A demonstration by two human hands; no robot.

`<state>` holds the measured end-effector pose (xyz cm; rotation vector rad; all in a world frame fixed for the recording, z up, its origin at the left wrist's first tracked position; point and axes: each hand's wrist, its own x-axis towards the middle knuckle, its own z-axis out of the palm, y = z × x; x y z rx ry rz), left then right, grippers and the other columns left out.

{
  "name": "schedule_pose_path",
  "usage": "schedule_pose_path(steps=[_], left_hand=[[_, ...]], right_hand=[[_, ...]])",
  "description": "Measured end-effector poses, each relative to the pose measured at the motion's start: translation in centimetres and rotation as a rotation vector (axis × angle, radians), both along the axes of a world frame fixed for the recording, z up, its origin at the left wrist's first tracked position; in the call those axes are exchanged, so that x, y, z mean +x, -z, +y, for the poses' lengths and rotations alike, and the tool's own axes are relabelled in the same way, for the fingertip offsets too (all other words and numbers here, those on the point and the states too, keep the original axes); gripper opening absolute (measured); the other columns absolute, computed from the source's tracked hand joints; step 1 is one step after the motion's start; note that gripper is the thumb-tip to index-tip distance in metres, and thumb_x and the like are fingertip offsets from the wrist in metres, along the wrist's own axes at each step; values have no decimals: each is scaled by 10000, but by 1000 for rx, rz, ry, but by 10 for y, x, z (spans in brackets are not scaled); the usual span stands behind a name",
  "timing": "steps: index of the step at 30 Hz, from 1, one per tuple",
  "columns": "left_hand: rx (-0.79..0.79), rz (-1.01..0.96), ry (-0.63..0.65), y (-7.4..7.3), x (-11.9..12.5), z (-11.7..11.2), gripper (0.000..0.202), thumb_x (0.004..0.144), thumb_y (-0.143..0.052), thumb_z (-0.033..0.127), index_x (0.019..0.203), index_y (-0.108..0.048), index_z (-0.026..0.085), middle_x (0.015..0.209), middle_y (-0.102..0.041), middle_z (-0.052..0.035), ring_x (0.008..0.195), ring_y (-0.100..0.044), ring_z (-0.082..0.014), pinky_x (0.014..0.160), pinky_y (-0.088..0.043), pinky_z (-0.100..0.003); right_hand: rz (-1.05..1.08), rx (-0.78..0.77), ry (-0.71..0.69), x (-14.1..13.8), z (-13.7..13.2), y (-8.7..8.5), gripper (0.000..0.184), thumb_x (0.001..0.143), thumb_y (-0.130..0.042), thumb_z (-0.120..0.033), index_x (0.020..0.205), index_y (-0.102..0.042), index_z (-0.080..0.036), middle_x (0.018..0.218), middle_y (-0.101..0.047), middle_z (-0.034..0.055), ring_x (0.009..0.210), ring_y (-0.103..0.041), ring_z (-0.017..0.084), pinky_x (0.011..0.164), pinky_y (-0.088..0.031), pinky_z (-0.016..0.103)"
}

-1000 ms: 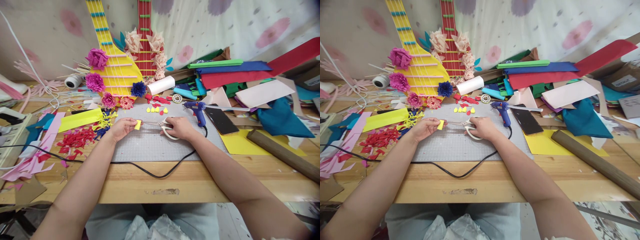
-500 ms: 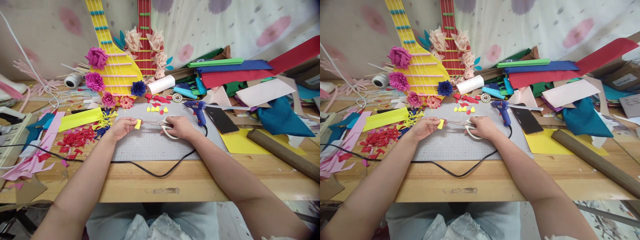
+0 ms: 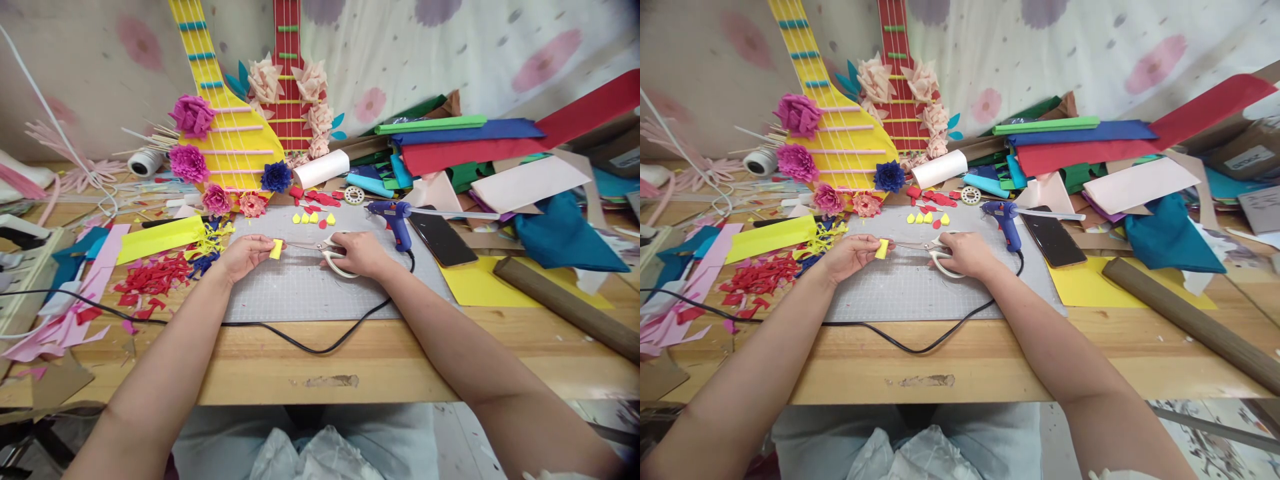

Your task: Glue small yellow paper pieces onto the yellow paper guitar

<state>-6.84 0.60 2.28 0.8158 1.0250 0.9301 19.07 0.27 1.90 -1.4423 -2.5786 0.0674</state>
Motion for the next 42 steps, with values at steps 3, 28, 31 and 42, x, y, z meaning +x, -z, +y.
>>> schedule_pose_path(steps=[3, 28, 31, 42], left_hand=[[7, 7, 6, 0, 0, 0, 85, 643, -621, 39, 587, -604, 101, 758, -702, -86, 792, -676, -165, 752, -499, -228], [71, 67, -35, 2, 8, -5, 110, 647, -678, 163, 641, -583, 108, 714, -679, -75, 737, -664, -176, 689, -516, -274], [81, 83, -47, 2, 10, -6, 137, 633, -693, 175, 628, -573, 110, 704, -672, -66, 727, -661, -171, 687, -516, -276], [114, 104, -85, 7, 12, -5, 161, 611, -702, 189, 619, -558, 118, 681, -660, -46, 708, -658, -163, 648, -529, -265]], right_hand=[[-10, 4, 8, 0, 0, 0, 466, 738, -508, -636, 824, -578, -183, 802, -667, 65, 720, -591, 195, 569, -225, 272], [-140, 81, 82, -8, -2, -3, 395, 811, -446, -531, 913, -587, -177, 843, -674, 92, 762, -578, 214, 547, -191, 286], [-152, 76, 82, -8, -2, -3, 380, 816, -441, -515, 911, -586, -176, 849, -675, 96, 763, -581, 215, 545, -193, 289], [-168, 61, 94, -9, -2, -4, 360, 822, -438, -482, 922, -593, -173, 852, -676, 104, 763, -583, 217, 544, -203, 285]])
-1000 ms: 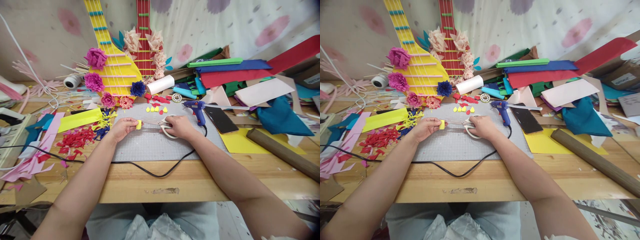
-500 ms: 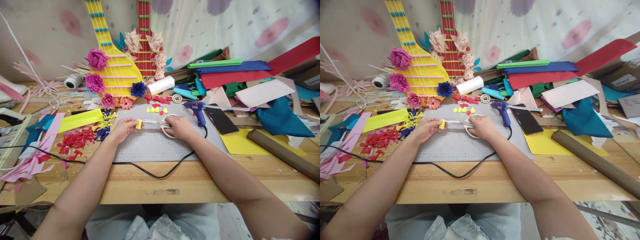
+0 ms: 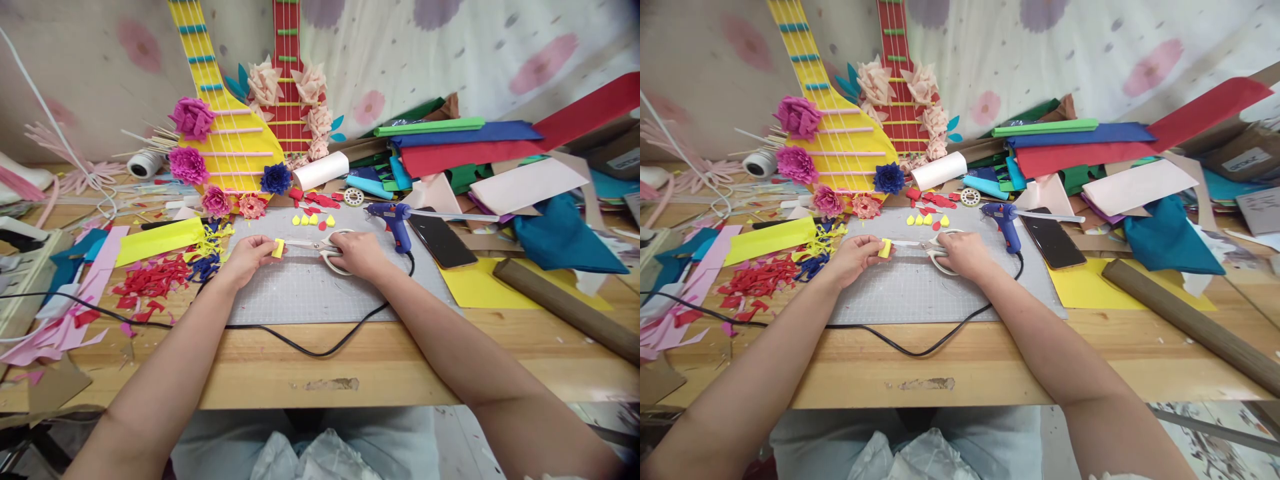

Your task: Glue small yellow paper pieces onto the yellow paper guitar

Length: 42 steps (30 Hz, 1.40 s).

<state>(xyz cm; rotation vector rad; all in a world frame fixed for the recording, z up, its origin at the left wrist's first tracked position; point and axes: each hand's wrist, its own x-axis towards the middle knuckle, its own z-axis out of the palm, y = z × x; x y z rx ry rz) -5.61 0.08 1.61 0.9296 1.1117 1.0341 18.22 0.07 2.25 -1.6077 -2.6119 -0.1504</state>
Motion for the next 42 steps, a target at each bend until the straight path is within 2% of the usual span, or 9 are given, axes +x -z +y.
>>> schedule_pose_path(steps=[9, 13, 16, 19, 22, 25, 32, 42], left_hand=[[0, 35, 20, -1, -1, -1, 210, 577, -731, 231, 610, -555, 122, 696, -666, -57, 714, -656, -173, 659, -521, -286], [20, 78, 51, 1, -2, -1, 259, 558, -754, 291, 641, -574, 125, 715, -677, -51, 689, -647, -154, 673, -501, -282], [122, 127, 46, 3, -2, 0, 282, 574, -752, 343, 691, -599, 137, 727, -679, -29, 674, -626, -124, 666, -473, -252], [265, 171, 25, 4, -1, 0, 290, 592, -742, 377, 717, -609, 151, 747, -678, -21, 697, -609, -117, 678, -457, -246], [377, 209, 19, 3, 1, 0, 289, 591, -741, 386, 705, -608, 156, 798, -681, -34, 744, -603, -128, 723, -459, -265], [434, 220, 36, 2, 3, -1, 277, 590, -738, 379, 683, -599, 158, 836, -681, -47, 798, -606, -143, 769, -460, -289], [444, 209, 26, 4, 6, -4, 261, 567, -740, 350, 663, -591, 158, 825, -677, -48, 767, -604, -142, 732, -466, -287], [390, 196, -6, 6, 7, -3, 313, 530, -758, 380, 645, -574, 153, 798, -669, -39, 702, -586, -121, 681, -464, -268]], right_hand=[[-3, -19, 18, 0, 0, -1, 314, 824, -444, -439, 902, -601, -178, 845, -680, 99, 716, -576, 199, 543, -198, 283], [101, -27, 66, 4, 2, 0, 371, 812, -445, -518, 851, -596, -181, 787, -668, 83, 666, -558, 187, 540, -189, 279], [242, -112, 81, 10, 5, -1, 447, 765, -462, -616, 816, -572, -187, 720, -638, 56, 620, -522, 169, 538, -214, 262], [348, -255, 10, 16, 6, -5, 465, 730, -484, -653, 803, -535, -197, 696, -602, 24, 601, -490, 148, 536, -246, 241], [363, -362, -88, 19, 6, -9, 455, 719, -500, -653, 780, -509, -202, 698, -578, 8, 609, -476, 138, 543, -260, 230], [329, -392, -130, 16, 4, -11, 452, 704, -525, -650, 768, -506, -202, 701, -573, 10, 609, -466, 136, 552, -261, 232], [355, -394, -144, 5, -1, -10, 444, 706, -536, -641, 807, -536, -209, 710, -574, 9, 612, -468, 132, 563, -268, 237], [409, -381, -118, 1, -2, -7, 426, 703, -550, -626, 728, -525, -201, 636, -515, -13, 579, -422, 113, 553, -257, 238]])
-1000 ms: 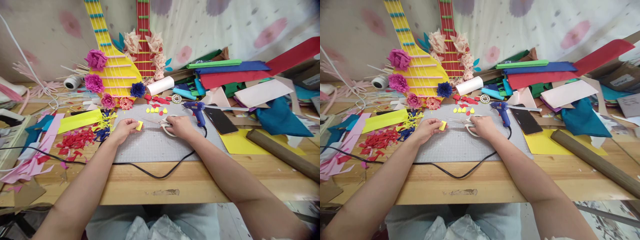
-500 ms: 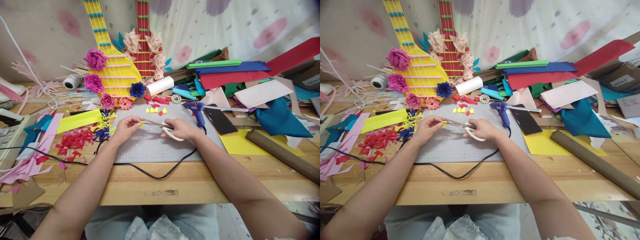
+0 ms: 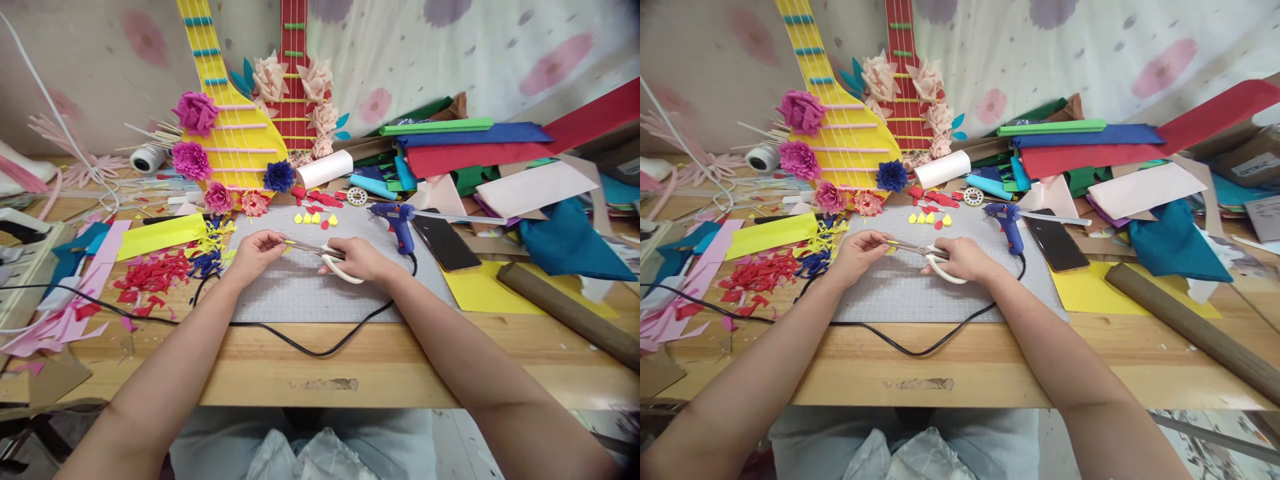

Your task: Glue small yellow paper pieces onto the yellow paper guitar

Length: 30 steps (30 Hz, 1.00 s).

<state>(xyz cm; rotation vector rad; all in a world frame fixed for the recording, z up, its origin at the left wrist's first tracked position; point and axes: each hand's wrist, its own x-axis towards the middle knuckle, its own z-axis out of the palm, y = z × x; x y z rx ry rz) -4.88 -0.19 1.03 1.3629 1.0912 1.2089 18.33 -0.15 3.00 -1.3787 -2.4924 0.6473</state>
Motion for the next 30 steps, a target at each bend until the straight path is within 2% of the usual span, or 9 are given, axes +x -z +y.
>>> schedule_pose_path(steps=[9, 21, 30], left_hand=[[-14, -17, -9, 0, 1, 0, 333, 511, -768, 391, 647, -574, 158, 758, -661, -20, 687, -582, -115, 681, -470, -265], [-12, 2, 1, -1, 2, -1, 348, 519, -755, 426, 664, -581, 163, 742, -654, -19, 681, -574, -123, 677, -463, -278], [2, -6, -14, 0, 1, -1, 340, 534, -752, 425, 667, -589, 159, 784, -671, -40, 700, -592, -131, 689, -469, -284]], right_hand=[[27, -13, 18, 0, 1, 1, 438, 693, -555, -631, 657, -468, -203, 579, -460, -30, 552, -393, 104, 538, -247, 236], [30, -38, 5, 2, 2, 1, 443, 685, -556, -638, 665, -479, -203, 583, -460, -36, 553, -392, 103, 538, -249, 235], [-12, -28, -20, 3, 1, -1, 442, 696, -550, -635, 766, -529, -200, 658, -522, -15, 589, -427, 114, 548, -258, 233]])
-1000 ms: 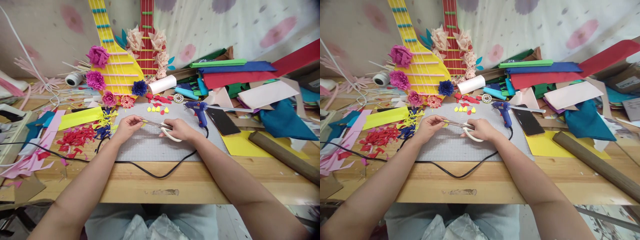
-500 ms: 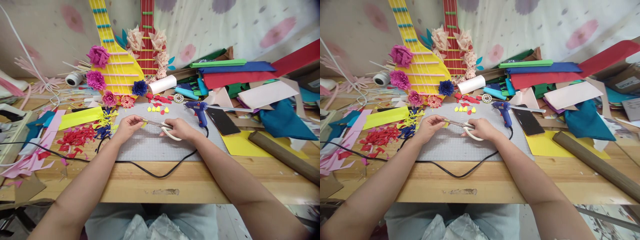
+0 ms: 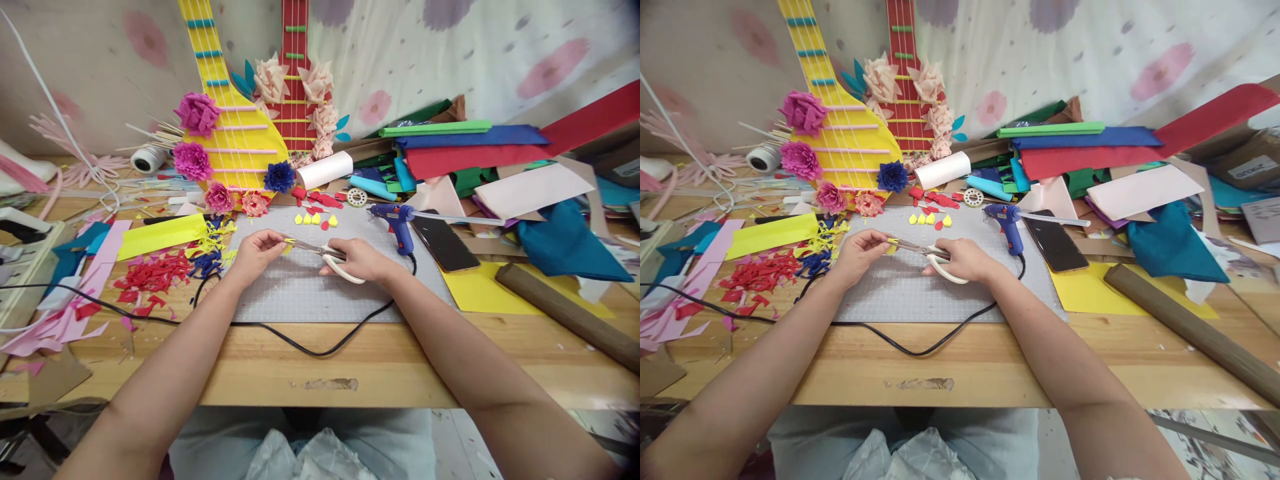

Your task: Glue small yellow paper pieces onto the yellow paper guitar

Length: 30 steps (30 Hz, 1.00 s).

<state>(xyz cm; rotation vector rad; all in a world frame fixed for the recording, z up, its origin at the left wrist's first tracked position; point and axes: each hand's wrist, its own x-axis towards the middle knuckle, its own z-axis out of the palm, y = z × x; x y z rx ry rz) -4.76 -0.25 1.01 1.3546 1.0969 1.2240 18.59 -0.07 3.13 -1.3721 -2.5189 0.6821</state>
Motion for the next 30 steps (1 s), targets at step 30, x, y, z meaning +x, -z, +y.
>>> schedule_pose_path(steps=[30], left_hand=[[-5, -18, -25, 1, 0, 0, 342, 503, -764, 412, 649, -582, 162, 754, -657, -22, 683, -593, -126, 673, -470, -278]], right_hand=[[17, 24, 29, -1, 1, 1, 434, 706, -540, -629, 678, -509, -198, 584, -473, -30, 548, -393, 100, 526, -242, 228]])
